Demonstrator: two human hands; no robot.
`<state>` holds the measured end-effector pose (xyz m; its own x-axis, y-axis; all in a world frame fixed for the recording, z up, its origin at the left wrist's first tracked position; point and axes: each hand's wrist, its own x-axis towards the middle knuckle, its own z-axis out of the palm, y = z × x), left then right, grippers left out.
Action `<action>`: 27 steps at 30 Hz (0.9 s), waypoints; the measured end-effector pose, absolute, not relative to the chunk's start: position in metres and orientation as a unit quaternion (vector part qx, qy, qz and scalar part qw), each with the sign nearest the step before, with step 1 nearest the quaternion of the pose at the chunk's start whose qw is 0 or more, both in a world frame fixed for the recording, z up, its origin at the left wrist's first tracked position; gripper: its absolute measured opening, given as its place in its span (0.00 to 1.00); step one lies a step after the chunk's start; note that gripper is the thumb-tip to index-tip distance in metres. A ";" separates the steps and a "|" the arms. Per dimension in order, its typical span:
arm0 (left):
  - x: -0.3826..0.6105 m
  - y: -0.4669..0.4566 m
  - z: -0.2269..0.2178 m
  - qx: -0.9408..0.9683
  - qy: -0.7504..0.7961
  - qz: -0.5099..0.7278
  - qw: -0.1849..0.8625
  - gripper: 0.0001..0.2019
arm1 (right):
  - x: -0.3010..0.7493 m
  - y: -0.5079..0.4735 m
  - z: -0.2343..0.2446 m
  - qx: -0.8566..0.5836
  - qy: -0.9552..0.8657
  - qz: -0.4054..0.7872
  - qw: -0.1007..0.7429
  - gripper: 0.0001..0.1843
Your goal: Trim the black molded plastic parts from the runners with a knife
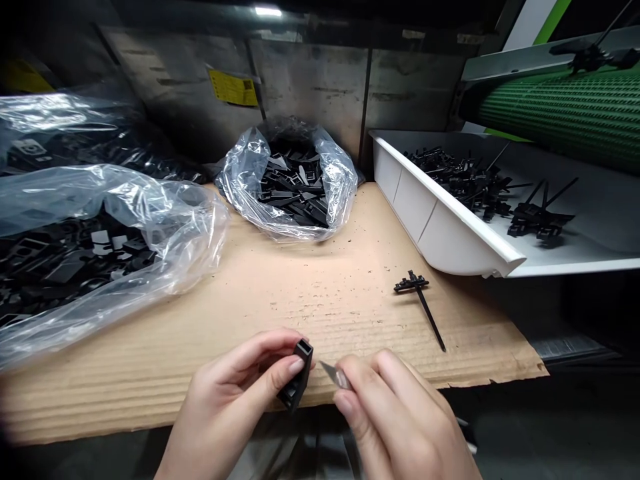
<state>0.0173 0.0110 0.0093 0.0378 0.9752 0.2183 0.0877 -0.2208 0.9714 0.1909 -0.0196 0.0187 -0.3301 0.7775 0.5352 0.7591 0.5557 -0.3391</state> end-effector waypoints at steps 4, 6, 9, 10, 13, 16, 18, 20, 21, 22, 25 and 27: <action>0.018 0.010 0.006 0.663 0.449 0.536 0.268 0.08 | 0.185 -0.013 0.022 -0.470 -0.822 -0.001 0.321 0.09; 0.018 0.010 0.005 0.694 0.432 0.535 0.211 0.08 | 0.181 -0.013 0.022 -0.472 -0.819 0.004 0.327 0.08; 0.017 0.010 0.002 0.724 0.412 0.528 0.164 0.08 | 0.179 -0.011 0.018 -0.473 -0.819 0.012 0.325 0.08; 0.017 0.010 0.001 0.731 0.404 0.526 0.162 0.09 | 0.179 -0.010 0.016 -0.480 -0.816 0.011 0.323 0.08; 0.016 0.010 -0.002 0.742 0.384 0.521 0.174 0.10 | 0.184 -0.004 0.009 -0.516 -0.799 0.019 0.310 0.08; 0.015 0.011 -0.001 0.743 0.377 0.524 0.176 0.09 | 0.189 -0.001 0.010 -0.518 -0.790 0.073 0.320 0.07; 0.014 0.011 0.000 0.744 0.373 0.525 0.177 0.09 | 0.190 -0.003 0.016 -0.498 -0.792 0.123 0.331 0.08; 0.013 0.011 0.002 0.743 0.370 0.525 0.192 0.09 | 0.190 -0.005 0.023 -0.472 -0.802 0.159 0.330 0.08; 0.012 0.011 0.003 0.740 0.367 0.525 0.204 0.09 | 0.190 -0.007 0.027 -0.461 -0.808 0.168 0.327 0.08; 0.011 0.012 0.004 0.738 0.366 0.521 0.222 0.09 | 0.190 -0.007 0.030 -0.449 -0.814 0.173 0.326 0.08; 0.008 0.012 0.005 0.741 0.343 0.510 0.270 0.10 | 0.190 -0.008 0.034 -0.427 -0.822 0.177 0.333 0.08; 0.006 0.013 0.004 0.751 0.324 0.500 0.286 0.12 | 0.191 -0.008 0.034 -0.431 -0.814 0.187 0.341 0.08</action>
<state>0.0062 0.0126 0.0043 0.2906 0.7720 0.5653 0.2009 -0.6268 0.7528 0.1910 -0.0084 0.0341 -0.3966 0.8293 0.3935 0.5743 0.5586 -0.5985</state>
